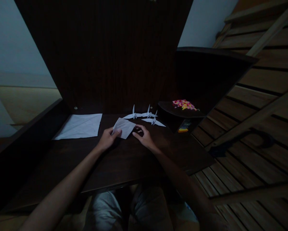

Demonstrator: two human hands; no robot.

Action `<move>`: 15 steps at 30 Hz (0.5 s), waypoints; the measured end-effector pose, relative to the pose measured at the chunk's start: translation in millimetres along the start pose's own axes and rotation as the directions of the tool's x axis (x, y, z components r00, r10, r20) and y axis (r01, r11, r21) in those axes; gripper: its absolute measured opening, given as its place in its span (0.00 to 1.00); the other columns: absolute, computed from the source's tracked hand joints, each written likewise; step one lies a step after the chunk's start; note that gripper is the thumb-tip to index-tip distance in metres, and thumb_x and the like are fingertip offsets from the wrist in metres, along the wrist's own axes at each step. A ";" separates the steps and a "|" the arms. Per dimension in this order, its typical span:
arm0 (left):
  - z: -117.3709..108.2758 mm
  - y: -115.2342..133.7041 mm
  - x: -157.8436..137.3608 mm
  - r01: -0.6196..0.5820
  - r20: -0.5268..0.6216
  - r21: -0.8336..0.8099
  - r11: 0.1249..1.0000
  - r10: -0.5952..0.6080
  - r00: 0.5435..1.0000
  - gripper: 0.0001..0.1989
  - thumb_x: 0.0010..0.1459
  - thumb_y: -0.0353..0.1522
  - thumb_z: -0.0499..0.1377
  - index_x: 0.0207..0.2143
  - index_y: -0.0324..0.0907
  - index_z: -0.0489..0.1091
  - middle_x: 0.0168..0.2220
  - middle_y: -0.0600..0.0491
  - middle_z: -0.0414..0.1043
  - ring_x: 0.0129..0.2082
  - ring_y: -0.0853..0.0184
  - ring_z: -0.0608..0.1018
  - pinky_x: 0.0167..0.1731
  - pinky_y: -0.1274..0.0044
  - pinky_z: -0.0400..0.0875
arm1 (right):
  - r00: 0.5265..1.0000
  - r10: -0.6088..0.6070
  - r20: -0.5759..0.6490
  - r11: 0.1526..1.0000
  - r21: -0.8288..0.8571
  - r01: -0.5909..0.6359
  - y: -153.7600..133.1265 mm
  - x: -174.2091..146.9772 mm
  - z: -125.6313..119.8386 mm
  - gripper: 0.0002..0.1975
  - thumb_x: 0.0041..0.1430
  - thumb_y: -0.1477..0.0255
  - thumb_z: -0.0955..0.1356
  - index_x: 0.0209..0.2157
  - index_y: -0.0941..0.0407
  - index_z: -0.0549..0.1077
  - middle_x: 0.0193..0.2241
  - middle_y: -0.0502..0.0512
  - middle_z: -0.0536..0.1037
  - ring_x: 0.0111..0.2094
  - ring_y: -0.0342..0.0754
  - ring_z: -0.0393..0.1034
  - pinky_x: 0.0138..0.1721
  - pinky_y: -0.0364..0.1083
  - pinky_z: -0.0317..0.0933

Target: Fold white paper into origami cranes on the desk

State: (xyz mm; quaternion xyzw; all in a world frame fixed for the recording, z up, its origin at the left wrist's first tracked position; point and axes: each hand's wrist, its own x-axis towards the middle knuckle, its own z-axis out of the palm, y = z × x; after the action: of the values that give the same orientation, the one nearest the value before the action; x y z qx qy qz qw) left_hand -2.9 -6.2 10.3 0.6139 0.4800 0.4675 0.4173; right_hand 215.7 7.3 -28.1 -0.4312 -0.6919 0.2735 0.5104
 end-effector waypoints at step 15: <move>10.3 -16.9 3.3 0.226 0.206 -0.271 0.936 -0.174 0.963 0.31 0.39 0.39 0.69 0.47 0.37 0.71 0.43 0.45 0.77 0.43 0.55 0.77 0.44 0.66 0.70 | 0.967 0.201 0.155 0.889 0.385 -0.247 -2.3 0.2 6.9 0.18 0.45 0.64 0.72 0.39 0.55 0.73 0.36 0.52 0.78 0.39 0.50 0.73 0.40 0.46 0.65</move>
State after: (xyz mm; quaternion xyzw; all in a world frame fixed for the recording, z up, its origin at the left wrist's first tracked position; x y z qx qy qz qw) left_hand 4.1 -0.3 -7.6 0.5327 0.4265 0.4313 0.5902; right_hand 208.4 6.8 -28.4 -0.3783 -0.5938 0.4903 0.5137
